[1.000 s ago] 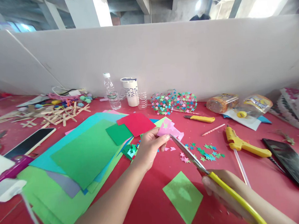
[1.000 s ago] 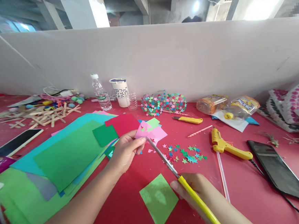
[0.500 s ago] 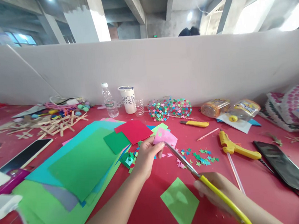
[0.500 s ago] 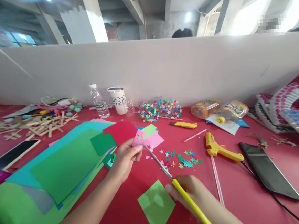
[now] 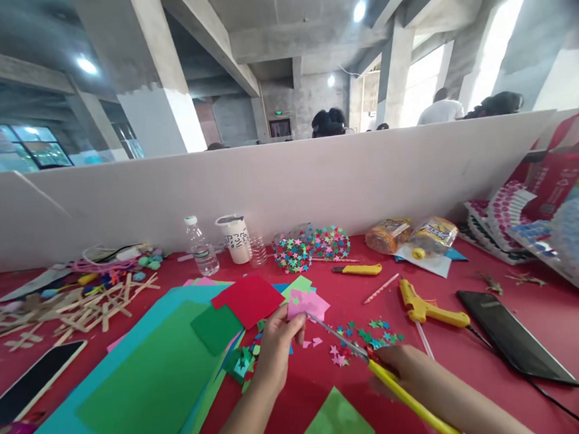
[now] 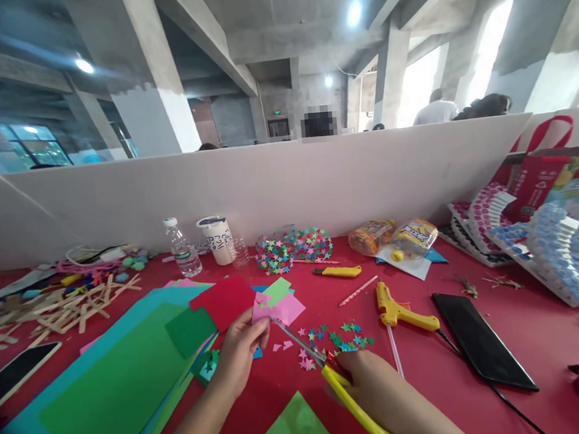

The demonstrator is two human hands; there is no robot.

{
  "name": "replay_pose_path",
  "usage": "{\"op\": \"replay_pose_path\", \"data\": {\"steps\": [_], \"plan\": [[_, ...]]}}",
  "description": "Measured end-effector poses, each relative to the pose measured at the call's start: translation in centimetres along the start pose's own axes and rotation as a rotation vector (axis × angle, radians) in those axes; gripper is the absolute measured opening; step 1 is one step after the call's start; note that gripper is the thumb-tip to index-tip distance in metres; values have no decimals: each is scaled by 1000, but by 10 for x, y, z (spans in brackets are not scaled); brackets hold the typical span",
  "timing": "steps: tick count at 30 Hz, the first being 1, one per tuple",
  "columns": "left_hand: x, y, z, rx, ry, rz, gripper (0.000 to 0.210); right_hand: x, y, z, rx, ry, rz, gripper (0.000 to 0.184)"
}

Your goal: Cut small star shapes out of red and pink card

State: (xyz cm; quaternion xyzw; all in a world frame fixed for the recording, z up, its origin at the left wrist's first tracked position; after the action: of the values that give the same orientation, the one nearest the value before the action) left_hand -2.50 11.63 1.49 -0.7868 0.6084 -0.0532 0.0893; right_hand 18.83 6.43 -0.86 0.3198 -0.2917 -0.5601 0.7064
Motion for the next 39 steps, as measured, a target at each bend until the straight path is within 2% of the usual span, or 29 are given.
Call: {"op": "replay_pose_path", "data": {"steps": [4, 7, 12, 15, 19, 23, 25, 28, 33, 36, 39], "plan": [[-5, -5, -2, 16, 24, 21, 25, -8, 15, 1, 69, 7, -46, 23], [-9, -3, 5, 49, 40, -29, 23, -15, 25, -1, 117, -4, -115, 22], [-7, 4, 27, 59, 73, -88, 23, -18, 22, -3, 117, -33, -128, 19], [-2, 10, 38, 47, 108, -64, 20, -13, 12, -8, 76, -60, -78, 27], [0, 15, 44, 51, 135, -25, 17, -5, -10, -19, -35, -93, 67, 35], [0, 17, 47, 83, 204, -52, 17, 2, -24, -23, -165, -109, 166, 35], [1, 15, 48, 89, 241, -52, 16, 5, -24, -23, -249, -129, 175, 38], [4, 12, 47, 105, 266, -60, 15, 9, -19, -19, -336, -150, 193, 50], [7, 10, 44, 94, 273, -101, 16, 11, -10, -5, -381, -136, 204, 63], [7, 9, 40, 93, 266, -120, 17, 11, -14, 2, -400, -100, 228, 65], [6, 5, 32, 111, 254, -127, 19, 12, -23, 6, -415, -48, 310, 66]]}}
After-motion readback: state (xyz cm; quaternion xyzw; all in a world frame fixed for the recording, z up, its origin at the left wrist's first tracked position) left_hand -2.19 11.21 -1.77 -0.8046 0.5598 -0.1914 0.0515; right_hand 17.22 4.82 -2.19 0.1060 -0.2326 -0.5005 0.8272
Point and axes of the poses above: each hand's wrist, its own x-axis away from the middle knuckle, its own y-axis out of the back of the hand, z = x × y, the point moved 9 cm from there along -x, towards the middle knuckle, and after that the axes turned 13 degrees about -z, right-handed, at the moved point
